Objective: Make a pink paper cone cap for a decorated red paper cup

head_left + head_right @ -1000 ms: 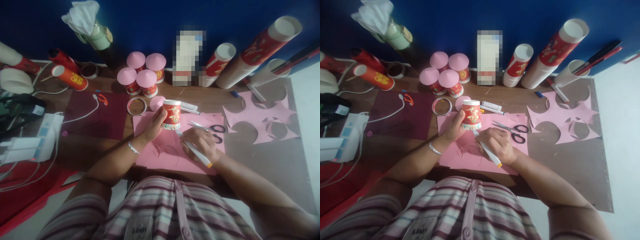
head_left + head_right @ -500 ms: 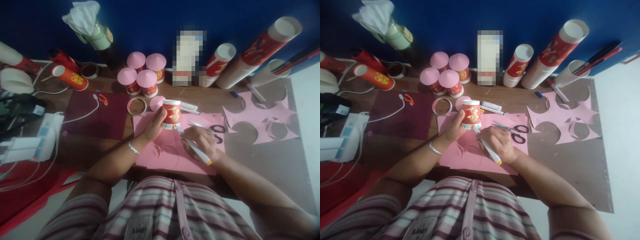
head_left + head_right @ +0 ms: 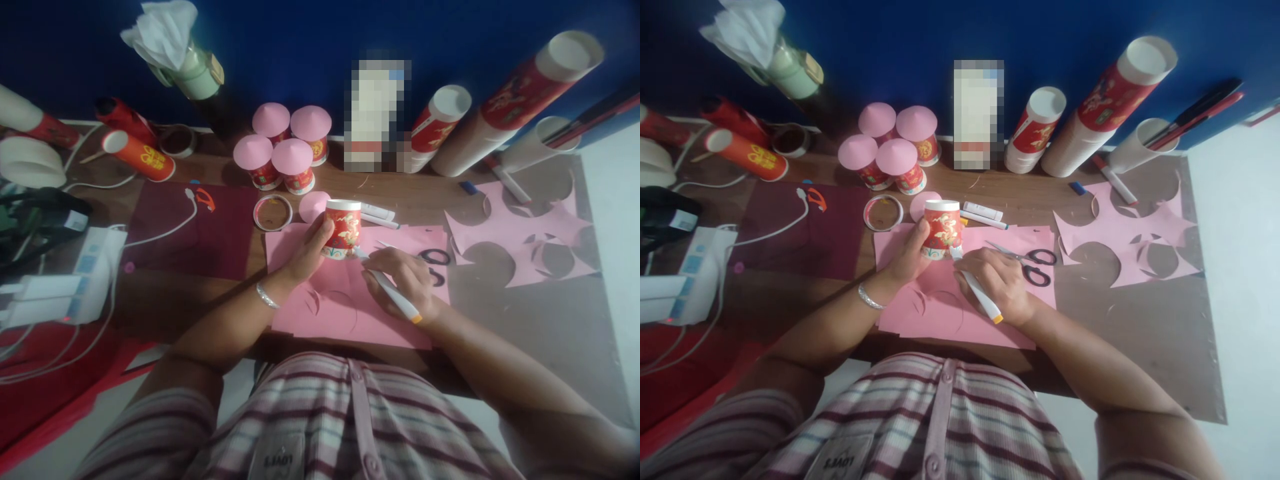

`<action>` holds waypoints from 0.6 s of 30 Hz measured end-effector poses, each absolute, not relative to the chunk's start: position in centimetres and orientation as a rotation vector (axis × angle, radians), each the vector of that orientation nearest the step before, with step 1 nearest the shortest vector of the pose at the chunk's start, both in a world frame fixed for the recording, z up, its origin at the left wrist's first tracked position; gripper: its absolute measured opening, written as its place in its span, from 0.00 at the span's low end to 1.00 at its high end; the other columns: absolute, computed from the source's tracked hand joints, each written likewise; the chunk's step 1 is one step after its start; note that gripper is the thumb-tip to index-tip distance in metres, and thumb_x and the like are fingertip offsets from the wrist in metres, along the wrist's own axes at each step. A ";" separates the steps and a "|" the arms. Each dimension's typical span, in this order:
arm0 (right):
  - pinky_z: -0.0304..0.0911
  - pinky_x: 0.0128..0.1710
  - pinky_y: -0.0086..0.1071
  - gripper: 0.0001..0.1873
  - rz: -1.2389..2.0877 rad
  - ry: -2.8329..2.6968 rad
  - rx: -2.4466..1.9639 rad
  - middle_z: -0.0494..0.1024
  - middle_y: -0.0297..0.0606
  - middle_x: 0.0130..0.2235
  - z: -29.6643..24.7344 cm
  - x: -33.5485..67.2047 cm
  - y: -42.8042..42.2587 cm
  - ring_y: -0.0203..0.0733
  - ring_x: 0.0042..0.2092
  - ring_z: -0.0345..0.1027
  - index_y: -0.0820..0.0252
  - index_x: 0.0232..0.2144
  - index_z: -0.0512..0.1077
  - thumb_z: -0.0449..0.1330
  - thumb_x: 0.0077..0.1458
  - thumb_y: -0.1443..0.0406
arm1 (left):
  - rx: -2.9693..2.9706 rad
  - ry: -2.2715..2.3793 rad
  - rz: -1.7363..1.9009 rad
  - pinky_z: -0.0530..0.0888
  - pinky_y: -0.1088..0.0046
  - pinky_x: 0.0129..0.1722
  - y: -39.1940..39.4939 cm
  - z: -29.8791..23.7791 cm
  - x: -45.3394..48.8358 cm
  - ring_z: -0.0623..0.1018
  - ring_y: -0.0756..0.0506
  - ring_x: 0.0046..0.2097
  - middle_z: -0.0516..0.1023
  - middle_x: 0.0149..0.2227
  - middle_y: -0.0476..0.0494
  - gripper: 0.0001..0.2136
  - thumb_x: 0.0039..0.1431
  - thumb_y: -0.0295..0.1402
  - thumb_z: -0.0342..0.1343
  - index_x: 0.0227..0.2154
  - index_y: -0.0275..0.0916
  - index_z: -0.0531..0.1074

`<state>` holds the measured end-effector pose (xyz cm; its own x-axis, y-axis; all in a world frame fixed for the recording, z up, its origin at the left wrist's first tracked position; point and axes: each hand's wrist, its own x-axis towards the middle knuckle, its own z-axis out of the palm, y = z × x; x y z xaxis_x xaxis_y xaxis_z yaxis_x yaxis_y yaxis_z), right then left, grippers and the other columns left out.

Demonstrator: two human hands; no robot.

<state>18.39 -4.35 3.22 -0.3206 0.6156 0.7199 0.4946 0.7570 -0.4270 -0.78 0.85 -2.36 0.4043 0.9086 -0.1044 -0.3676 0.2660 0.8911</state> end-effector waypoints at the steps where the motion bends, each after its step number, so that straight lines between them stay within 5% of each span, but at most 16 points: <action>1: 0.74 0.30 0.32 0.12 0.157 -1.986 -0.849 0.78 0.36 0.32 3.2 18.4 -4.4 0.39 0.32 0.76 0.57 0.45 0.69 0.61 0.60 0.73 | 0.916 0.711 0.970 0.74 0.55 0.61 0.8 -2.4 -0.8 0.77 0.37 0.59 0.78 0.56 0.40 0.21 0.68 0.50 0.50 0.56 0.44 0.72; 18: 0.74 0.32 0.32 0.11 0.196 -2.013 -0.858 0.79 0.36 0.31 3.2 18.3 -4.6 0.38 0.32 0.77 0.58 0.43 0.68 0.62 0.60 0.73 | 0.952 0.747 0.997 0.75 0.58 0.58 0.7 -1.7 -0.6 0.78 0.39 0.56 0.79 0.54 0.40 0.20 0.68 0.49 0.51 0.54 0.44 0.74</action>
<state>18.31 -4.61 3.17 -0.3441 0.6400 0.6870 0.4953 0.7453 -0.4462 -0.64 0.73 -1.68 0.3706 0.9243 -0.0912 -0.3478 0.2291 0.9091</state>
